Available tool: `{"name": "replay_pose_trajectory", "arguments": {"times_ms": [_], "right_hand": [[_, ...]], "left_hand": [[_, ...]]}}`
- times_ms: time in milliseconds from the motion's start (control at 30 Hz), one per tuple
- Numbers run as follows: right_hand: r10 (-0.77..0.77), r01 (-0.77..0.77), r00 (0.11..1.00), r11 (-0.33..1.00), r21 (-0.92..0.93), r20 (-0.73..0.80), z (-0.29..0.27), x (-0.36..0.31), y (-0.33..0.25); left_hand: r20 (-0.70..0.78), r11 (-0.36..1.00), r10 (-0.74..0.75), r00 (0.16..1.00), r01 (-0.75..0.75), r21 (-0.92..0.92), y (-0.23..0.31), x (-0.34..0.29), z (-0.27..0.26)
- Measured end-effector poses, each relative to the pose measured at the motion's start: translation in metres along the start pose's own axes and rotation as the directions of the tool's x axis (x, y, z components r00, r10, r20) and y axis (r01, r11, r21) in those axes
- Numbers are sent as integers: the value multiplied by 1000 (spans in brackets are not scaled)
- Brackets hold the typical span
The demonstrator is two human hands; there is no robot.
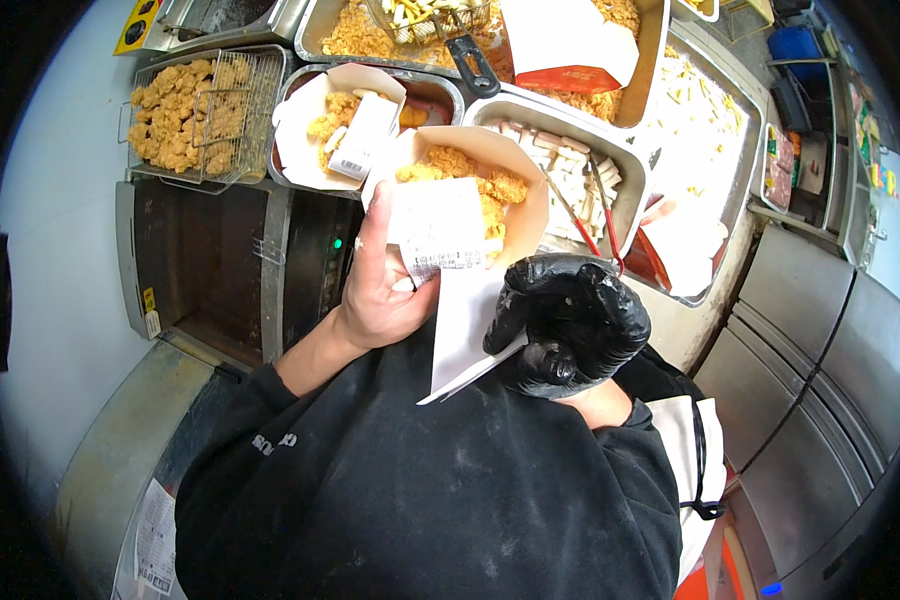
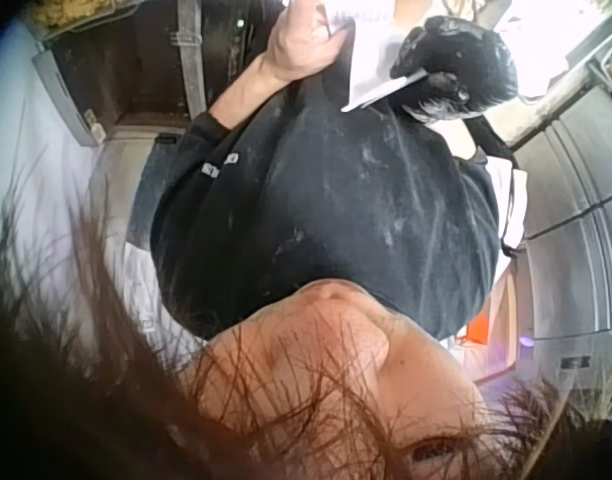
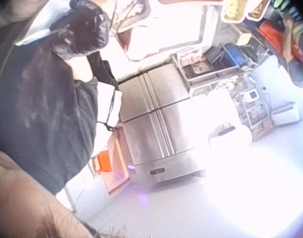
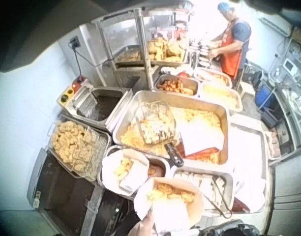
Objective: The person assembles food orders in a commercial kitchen. They use tongs to place fried chicken and fries into paper containers, then add sauces from squeeze bottles. The person handles order receipts and coordinates with a coworker preparing rice bowls.
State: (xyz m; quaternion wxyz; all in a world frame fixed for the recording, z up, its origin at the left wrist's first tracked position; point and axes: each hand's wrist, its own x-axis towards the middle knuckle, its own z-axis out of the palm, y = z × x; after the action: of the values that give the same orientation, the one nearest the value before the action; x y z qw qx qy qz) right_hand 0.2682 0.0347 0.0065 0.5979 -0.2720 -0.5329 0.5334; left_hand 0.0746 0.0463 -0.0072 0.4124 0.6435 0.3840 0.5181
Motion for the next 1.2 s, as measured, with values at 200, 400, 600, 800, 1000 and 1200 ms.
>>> {"name": "replay_pose_trajectory", "arguments": {"times_ms": [200,400,600,800,1000,1200], "right_hand": [[8,-8,999,1000,18,31,-4,-2,0],[9,-9,1000,1000,2,26,-4,1,-2],[-13,12,999,1000,18,42,-7,0,2],[-44,45,998,998,-33,44,-7,5,5],[-11,11,1000,1000,22,28,5,21,2],[77,-98,980,989,110,181,0,29,-2]], "left_hand": [[-34,998,-21,999,19,-63,7,4,6],[-36,1000,5,999,-6,-24,4,4,4],[-64,1000,-15,998,16,5,2,-2,6],[-77,999,-11,997,14,39,3,-3,3],[-151,995,10,989,5,100,4,-7,2],[-209,989,62,976,-32,146,4,-12,2]]}}
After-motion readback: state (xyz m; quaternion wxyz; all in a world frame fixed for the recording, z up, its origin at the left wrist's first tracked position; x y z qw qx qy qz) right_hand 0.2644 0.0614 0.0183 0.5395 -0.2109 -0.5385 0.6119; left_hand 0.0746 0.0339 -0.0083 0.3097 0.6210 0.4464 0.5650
